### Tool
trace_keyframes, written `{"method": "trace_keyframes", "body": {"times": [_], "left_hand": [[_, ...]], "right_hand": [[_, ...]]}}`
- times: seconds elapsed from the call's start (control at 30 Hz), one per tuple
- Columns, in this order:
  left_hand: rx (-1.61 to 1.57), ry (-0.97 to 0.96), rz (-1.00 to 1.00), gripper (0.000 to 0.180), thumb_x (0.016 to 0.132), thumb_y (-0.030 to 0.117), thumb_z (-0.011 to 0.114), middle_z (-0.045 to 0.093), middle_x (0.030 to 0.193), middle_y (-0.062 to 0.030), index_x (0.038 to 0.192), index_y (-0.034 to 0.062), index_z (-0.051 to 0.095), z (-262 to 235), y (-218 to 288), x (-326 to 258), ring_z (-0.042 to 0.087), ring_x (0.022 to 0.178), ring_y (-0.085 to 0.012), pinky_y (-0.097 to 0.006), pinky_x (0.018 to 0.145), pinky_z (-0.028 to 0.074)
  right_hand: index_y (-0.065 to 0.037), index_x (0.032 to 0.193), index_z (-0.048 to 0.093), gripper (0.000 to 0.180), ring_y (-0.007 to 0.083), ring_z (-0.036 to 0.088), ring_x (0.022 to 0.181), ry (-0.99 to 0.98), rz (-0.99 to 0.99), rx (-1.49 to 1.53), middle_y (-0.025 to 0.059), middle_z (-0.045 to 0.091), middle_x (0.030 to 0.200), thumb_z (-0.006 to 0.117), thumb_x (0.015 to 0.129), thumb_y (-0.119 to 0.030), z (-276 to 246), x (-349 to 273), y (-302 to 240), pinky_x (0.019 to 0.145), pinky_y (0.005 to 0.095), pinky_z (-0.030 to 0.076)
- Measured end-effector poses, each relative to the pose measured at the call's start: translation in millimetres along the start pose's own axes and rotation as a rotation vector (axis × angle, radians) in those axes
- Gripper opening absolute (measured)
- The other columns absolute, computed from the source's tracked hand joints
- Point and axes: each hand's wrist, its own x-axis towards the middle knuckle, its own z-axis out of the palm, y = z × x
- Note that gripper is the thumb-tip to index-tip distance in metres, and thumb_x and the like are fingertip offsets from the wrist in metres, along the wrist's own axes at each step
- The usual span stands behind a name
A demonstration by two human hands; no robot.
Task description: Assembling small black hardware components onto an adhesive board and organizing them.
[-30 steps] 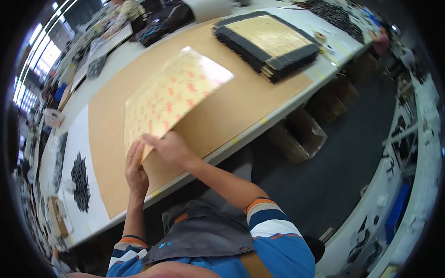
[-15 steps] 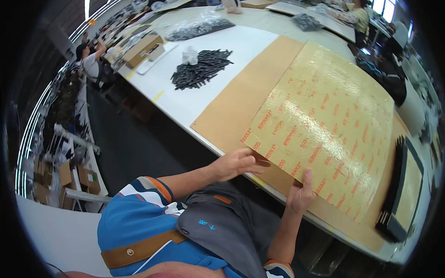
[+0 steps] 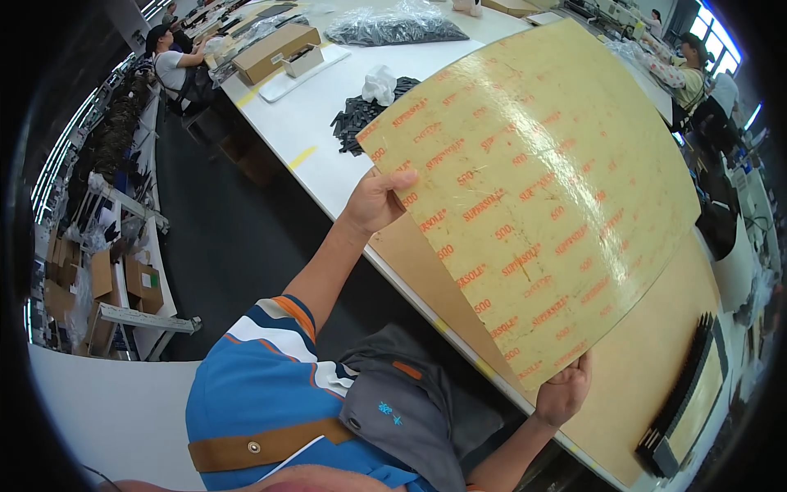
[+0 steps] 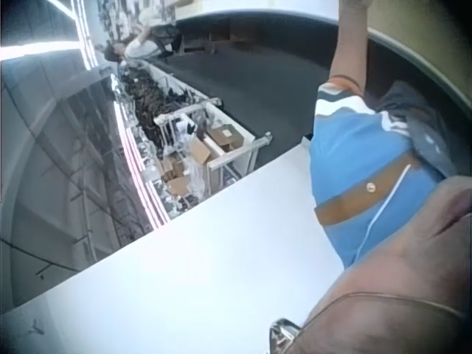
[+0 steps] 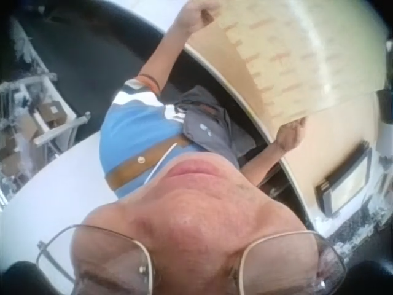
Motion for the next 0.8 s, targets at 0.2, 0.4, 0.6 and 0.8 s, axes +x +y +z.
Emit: {"method": "trace_keyframes", "body": {"times": [0.2,0.4,0.6,0.8], "left_hand": [[-0.023,-0.033,-0.061,0.044,0.088,0.015,0.055,0.054,0.122,-0.0101,0.127,-0.0009,0.041,21.7,-52.4,-6.8,0.056,0.110,-0.0214,-0.037,0.093,0.046],[-0.076,0.074,-0.067,0.040,0.089,0.008,0.053,0.054,0.123,-0.0077,0.127,0.0005,0.043,16.1,-60.1,-19.6,0.053,0.111,-0.0159,-0.032,0.091,0.046],[0.043,0.046,0.219,0.040,0.089,0.005,0.051,0.053,0.124,-0.0134,0.126,-0.0032,0.041,-63.9,48.9,79.8,0.055,0.111,-0.0228,-0.037,0.094,0.046],[0.228,0.183,0.407,0.038,0.087,0.002,0.051,0.054,0.120,-0.0144,0.124,-0.0048,0.041,-169.8,143.0,203.5,0.056,0.108,-0.0244,-0.037,0.094,0.046]], "right_hand": [[0.004,0.136,0.029,0.056,0.0244,0.045,0.121,0.041,0.094,-0.178,0.0157,0.044,0.133,0.053,0.088,-0.010,36.0,54.9,50.3,0.103,0.0362,0.036],[0.005,0.126,0.042,0.040,0.0212,0.057,0.107,-0.071,0.174,-0.213,0.0135,0.056,0.118,0.053,0.090,-0.009,76.2,105.6,85.2,0.091,0.0344,0.045],[0.004,0.110,0.056,0.025,0.0142,0.062,0.069,-0.045,0.331,-0.703,0.0120,0.063,0.090,0.054,0.091,-0.012,57.8,133.7,126.6,0.057,0.0239,0.051],[0.002,0.098,0.060,0.014,0.0072,0.055,0.056,0.050,0.265,-0.916,0.0043,0.060,0.073,0.053,0.090,-0.007,45.1,135.3,164.7,0.048,0.0195,0.045]]}}
